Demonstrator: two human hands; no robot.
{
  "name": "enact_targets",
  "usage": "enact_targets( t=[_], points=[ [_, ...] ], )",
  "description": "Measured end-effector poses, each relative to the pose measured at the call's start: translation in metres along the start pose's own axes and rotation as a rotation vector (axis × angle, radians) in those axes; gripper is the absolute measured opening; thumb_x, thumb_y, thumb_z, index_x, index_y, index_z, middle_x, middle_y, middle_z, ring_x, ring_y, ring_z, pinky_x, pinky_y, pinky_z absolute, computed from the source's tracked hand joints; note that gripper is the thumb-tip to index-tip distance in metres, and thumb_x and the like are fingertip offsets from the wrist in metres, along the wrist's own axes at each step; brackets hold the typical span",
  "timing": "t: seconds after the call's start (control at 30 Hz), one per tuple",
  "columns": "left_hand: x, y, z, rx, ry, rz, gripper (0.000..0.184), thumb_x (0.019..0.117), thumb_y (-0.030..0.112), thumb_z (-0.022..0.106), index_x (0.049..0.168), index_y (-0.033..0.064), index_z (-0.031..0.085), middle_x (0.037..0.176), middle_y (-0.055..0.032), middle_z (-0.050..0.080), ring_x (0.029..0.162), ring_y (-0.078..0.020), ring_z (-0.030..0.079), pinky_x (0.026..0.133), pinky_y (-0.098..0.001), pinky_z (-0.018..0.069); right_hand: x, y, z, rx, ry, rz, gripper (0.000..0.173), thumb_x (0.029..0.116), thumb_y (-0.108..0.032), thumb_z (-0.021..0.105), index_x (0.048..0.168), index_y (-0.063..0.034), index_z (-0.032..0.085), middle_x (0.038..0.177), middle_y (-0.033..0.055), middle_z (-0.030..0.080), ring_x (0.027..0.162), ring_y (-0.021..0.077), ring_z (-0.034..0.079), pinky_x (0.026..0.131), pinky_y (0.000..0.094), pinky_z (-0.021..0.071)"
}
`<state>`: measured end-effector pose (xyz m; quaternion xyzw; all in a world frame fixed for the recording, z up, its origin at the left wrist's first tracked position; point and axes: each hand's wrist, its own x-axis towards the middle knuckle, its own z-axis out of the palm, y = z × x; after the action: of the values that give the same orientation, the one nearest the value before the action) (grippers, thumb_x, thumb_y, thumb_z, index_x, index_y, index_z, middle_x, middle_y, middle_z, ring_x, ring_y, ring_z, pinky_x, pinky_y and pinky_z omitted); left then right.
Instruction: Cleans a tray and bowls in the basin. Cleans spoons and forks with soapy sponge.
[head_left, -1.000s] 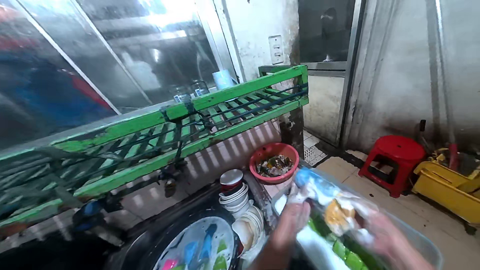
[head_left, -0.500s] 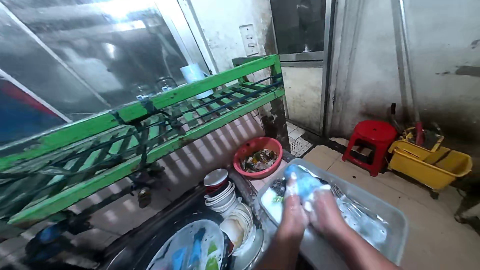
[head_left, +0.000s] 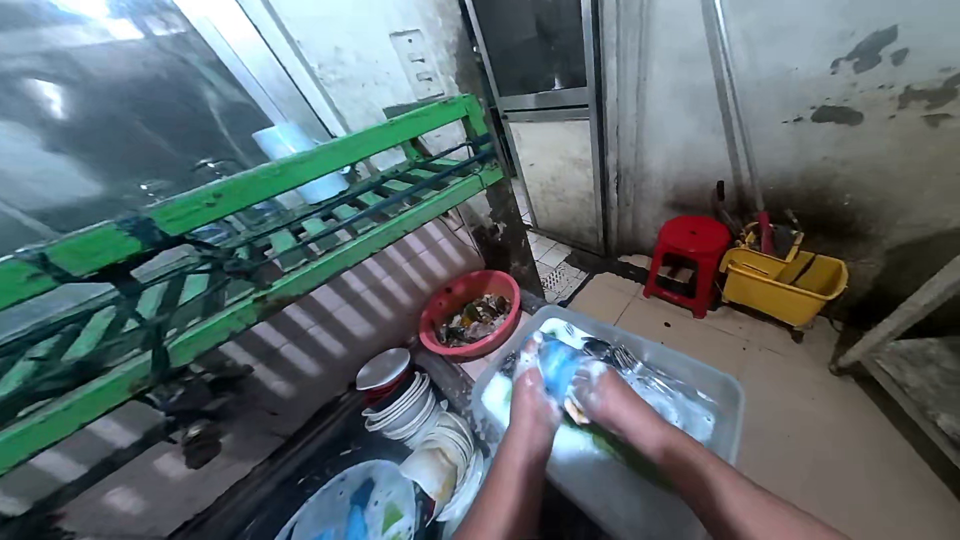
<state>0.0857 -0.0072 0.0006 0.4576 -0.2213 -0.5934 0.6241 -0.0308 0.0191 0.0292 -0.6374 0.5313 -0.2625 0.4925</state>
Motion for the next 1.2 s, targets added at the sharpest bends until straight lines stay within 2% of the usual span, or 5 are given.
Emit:
enact_targets(
  t=[0.2, 0.43, 0.6, 1.0, 1.2],
  points=[
    [0.026, 0.026, -0.039, 0.272, 0.1, 0.177, 0.047, 0.1039, 0.022, 0.06, 0.144, 0.0033, 0.046, 0.117, -0.0201, 0.065, 0.099, -0.0275, 0.068, 0.083, -0.0462, 0.059, -0.027, 0.007, -0.049, 0.051, 0.068, 0.073, 0.042, 0.1021, -0.005, 0.051, 0.143, -0.0091, 0.059, 0.137, 0.0145, 0.063, 0.123, 0.0231, 0.062, 0.107, 0.0427, 0.0477],
    [-0.039, -0.012, 0.002, 1.273, -0.323, 0.451, 0.08, 0.076, 0.03, 0.084, 0.141, -0.005, 0.053, 0.133, -0.02, 0.064, 0.125, -0.0277, 0.061, 0.109, -0.0446, 0.0487, -0.001, 0.021, -0.019, -0.134, 0.342, -0.145, 0.045, 0.1026, -0.025, 0.059, 0.144, -0.0073, 0.058, 0.145, 0.0168, 0.058, 0.137, 0.0299, 0.053, 0.116, 0.05, 0.0407],
    [-0.029, 0.009, 0.012, 1.55, -0.359, 0.381, 0.087, 0.0878, 0.03, 0.072, 0.16, 0.006, 0.031, 0.149, -0.0185, 0.054, 0.136, -0.0315, 0.053, 0.114, -0.0499, 0.042, -0.008, 0.028, -0.004, -0.3, 0.5, -0.276, 0.041, 0.1011, -0.018, 0.056, 0.137, 0.0027, 0.061, 0.133, 0.0214, 0.066, 0.126, 0.0344, 0.062, 0.11, 0.0514, 0.0466],
    [-0.022, 0.045, -0.019, 1.425, -0.248, 0.461, 0.067, 0.0812, 0.018, 0.081, 0.143, 0.0099, 0.057, 0.137, -0.0171, 0.061, 0.123, -0.0323, 0.061, 0.104, -0.0522, 0.0508, -0.021, 0.024, 0.018, -0.382, 0.441, -0.647, 0.039, 0.0992, -0.023, 0.056, 0.13, -0.0019, 0.068, 0.131, 0.0123, 0.069, 0.125, 0.0269, 0.065, 0.106, 0.0453, 0.0523],
    [-0.021, 0.13, -0.144, 1.802, 0.071, 0.262, 0.033, 0.093, 0.034, 0.071, 0.119, 0.0148, 0.074, 0.138, -0.0135, 0.062, 0.12, -0.0336, 0.064, 0.099, -0.0576, 0.0521, -0.029, 0.085, -0.054, -0.419, 0.339, -0.196, 0.039, 0.0988, -0.02, 0.063, 0.134, -0.0029, 0.066, 0.142, 0.0252, 0.057, 0.132, 0.0431, 0.054, 0.113, 0.0568, 0.0409]
  ],
)
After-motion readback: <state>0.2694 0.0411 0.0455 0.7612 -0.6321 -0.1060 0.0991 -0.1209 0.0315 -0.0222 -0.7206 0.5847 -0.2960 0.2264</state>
